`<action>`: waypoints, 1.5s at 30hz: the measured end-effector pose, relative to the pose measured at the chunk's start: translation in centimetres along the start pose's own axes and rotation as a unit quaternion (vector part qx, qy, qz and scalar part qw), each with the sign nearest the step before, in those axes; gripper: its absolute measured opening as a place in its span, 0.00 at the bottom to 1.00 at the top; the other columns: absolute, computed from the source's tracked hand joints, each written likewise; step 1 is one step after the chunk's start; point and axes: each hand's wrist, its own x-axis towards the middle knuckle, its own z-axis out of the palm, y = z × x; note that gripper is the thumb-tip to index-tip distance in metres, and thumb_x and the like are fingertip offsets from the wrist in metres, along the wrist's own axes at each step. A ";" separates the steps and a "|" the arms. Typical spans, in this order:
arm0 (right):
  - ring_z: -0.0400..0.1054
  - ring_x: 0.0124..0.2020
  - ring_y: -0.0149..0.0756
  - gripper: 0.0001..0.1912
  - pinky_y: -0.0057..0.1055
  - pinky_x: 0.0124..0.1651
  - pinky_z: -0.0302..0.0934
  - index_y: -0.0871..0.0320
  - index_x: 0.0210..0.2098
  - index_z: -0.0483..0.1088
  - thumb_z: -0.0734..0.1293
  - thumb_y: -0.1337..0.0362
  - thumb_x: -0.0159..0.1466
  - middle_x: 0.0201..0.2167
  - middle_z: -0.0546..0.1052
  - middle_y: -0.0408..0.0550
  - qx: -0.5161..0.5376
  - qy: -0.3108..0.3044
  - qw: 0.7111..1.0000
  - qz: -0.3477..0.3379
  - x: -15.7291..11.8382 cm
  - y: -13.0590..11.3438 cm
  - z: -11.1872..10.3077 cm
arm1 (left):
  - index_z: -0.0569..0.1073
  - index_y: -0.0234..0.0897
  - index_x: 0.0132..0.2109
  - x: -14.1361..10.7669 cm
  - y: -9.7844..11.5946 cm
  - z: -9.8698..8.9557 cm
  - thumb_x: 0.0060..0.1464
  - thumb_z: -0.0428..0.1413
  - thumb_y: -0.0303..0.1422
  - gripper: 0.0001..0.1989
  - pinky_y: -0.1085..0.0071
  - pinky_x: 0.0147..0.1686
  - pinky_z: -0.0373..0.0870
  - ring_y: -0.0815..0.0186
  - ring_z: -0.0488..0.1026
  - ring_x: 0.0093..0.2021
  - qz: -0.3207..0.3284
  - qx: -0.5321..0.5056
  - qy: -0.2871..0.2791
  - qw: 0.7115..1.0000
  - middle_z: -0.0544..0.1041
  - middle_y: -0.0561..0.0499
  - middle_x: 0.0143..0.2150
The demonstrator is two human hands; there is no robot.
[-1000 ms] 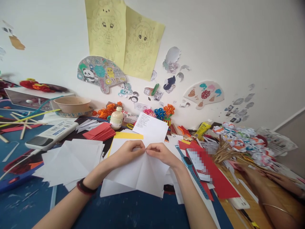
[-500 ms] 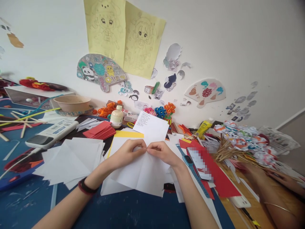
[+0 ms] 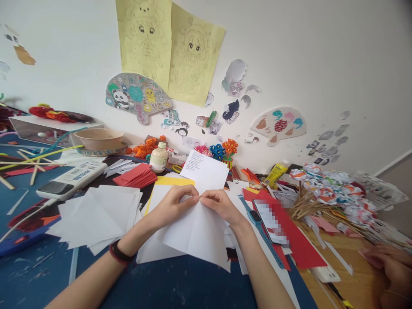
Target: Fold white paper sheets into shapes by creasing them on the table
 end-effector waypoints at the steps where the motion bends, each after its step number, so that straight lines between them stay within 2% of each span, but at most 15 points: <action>1: 0.64 0.31 0.31 0.11 0.26 0.34 0.55 0.59 0.32 0.76 0.68 0.57 0.60 0.29 0.74 0.43 0.001 0.000 1.000 -0.001 0.0 0.0 0.0 | 0.71 0.36 0.34 0.0 0.0 0.0 0.61 0.49 0.38 0.13 0.73 0.31 0.56 0.69 0.63 0.32 0.002 -0.002 0.002 1.000 0.70 0.54 0.30; 8: 0.65 0.32 0.31 0.12 0.26 0.35 0.56 0.59 0.33 0.75 0.66 0.56 0.62 0.30 0.75 0.43 -0.050 -0.003 0.999 -0.009 -0.2 -0.2 -0.2 | 0.72 0.36 0.33 0.2 -0.1 -0.1 0.61 0.48 0.40 0.15 0.73 0.33 0.59 0.68 0.65 0.32 -0.005 0.028 0.000 1.000 0.73 0.54 0.30; 12: 0.67 0.35 0.34 0.12 0.28 0.38 0.57 0.59 0.34 0.75 0.64 0.58 0.65 0.33 0.77 0.45 -0.206 -0.002 0.978 -0.029 -0.1 0.2 -1.0 | 0.75 0.39 0.35 0.4 -1.7 -0.5 0.59 0.49 0.40 0.13 0.66 0.43 0.58 0.63 0.71 0.36 -0.037 0.185 -0.004 0.982 0.79 0.53 0.35; 13: 0.68 0.36 0.34 0.11 0.28 0.38 0.57 0.58 0.33 0.75 0.64 0.59 0.65 0.34 0.77 0.45 -0.267 0.011 0.963 -0.031 0.0 0.5 -1.2 | 0.75 0.40 0.35 0.4 -2.3 -0.5 0.58 0.50 0.40 0.13 0.63 0.45 0.56 0.62 0.72 0.37 -0.051 0.236 0.000 0.970 0.79 0.53 0.35; 15: 0.68 0.37 0.35 0.10 0.30 0.40 0.56 0.57 0.33 0.76 0.64 0.62 0.65 0.34 0.78 0.45 -0.401 0.040 0.915 -0.026 0.2 1.2 -1.6 | 0.76 0.41 0.35 0.5 -3.6 -0.3 0.57 0.49 0.42 0.14 0.60 0.47 0.55 0.59 0.73 0.38 -0.087 0.313 0.004 0.946 0.80 0.52 0.35; 18: 0.67 0.40 0.38 0.09 0.34 0.44 0.54 0.54 0.32 0.76 0.64 0.63 0.65 0.34 0.77 0.46 -0.587 0.078 0.806 -0.005 0.5 2.3 -1.4 | 0.77 0.42 0.37 0.7 -5.4 0.0 0.56 0.49 0.43 0.15 0.58 0.48 0.55 0.56 0.74 0.41 -0.130 0.364 0.001 0.922 0.81 0.50 0.37; 20: 0.66 0.43 0.42 0.08 0.38 0.47 0.52 0.55 0.32 0.75 0.65 0.62 0.64 0.35 0.76 0.49 -0.672 0.106 0.733 -0.005 0.8 3.0 -0.8 | 0.77 0.42 0.38 0.9 -6.1 0.3 0.56 0.48 0.42 0.15 0.57 0.49 0.55 0.55 0.74 0.43 -0.143 0.377 0.005 0.915 0.81 0.48 0.38; 22: 0.65 0.43 0.43 0.08 0.38 0.46 0.52 0.57 0.34 0.74 0.65 0.61 0.65 0.37 0.75 0.51 -0.705 0.134 0.696 -0.010 1.1 3.7 0.0 | 0.77 0.41 0.38 0.9 -6.5 0.6 0.55 0.48 0.41 0.15 0.56 0.48 0.55 0.54 0.74 0.43 -0.150 0.384 0.011 0.911 0.81 0.47 0.38; 23: 0.65 0.43 0.43 0.08 0.36 0.45 0.52 0.57 0.35 0.73 0.64 0.61 0.65 0.37 0.75 0.51 -0.704 0.148 0.694 -0.006 1.3 4.0 0.5 | 0.77 0.41 0.38 0.9 -6.6 0.7 0.55 0.48 0.41 0.16 0.56 0.48 0.55 0.53 0.75 0.43 -0.153 0.387 0.014 0.909 0.81 0.46 0.37; 26: 0.66 0.38 0.39 0.12 0.32 0.37 0.52 0.58 0.34 0.71 0.59 0.62 0.68 0.35 0.74 0.50 -0.667 0.193 0.718 0.045 1.8 5.2 1.5 | 0.77 0.40 0.40 0.8 -6.6 1.0 0.55 0.48 0.42 0.16 0.57 0.48 0.56 0.53 0.75 0.42 -0.161 0.395 0.023 0.904 0.81 0.45 0.37; 30: 0.67 0.30 0.36 0.15 0.31 0.30 0.47 0.58 0.31 0.70 0.56 0.65 0.69 0.30 0.75 0.48 -0.639 0.209 0.735 0.085 2.3 6.8 1.8 | 0.77 0.38 0.40 0.6 -6.6 1.2 0.55 0.48 0.42 0.17 0.57 0.49 0.56 0.53 0.75 0.42 -0.173 0.396 0.036 0.901 0.81 0.43 0.39; 38: 0.64 0.28 0.32 0.14 0.30 0.27 0.41 0.56 0.31 0.70 0.56 0.65 0.69 0.29 0.75 0.44 -0.626 0.210 0.746 0.086 2.1 7.8 1.2 | 0.79 0.38 0.41 0.4 -7.3 0.4 0.53 0.51 0.44 0.18 0.64 0.42 0.63 0.52 0.75 0.45 -0.212 0.350 0.046 0.911 0.81 0.43 0.41; 45: 0.63 0.28 0.32 0.14 0.30 0.28 0.39 0.56 0.31 0.70 0.56 0.65 0.69 0.29 0.75 0.44 -0.621 0.212 0.751 0.079 2.1 8.0 1.2 | 0.79 0.37 0.40 0.2 -7.5 0.6 0.52 0.51 0.44 0.18 0.62 0.44 0.63 0.50 0.75 0.45 -0.211 0.332 0.056 0.918 0.81 0.43 0.41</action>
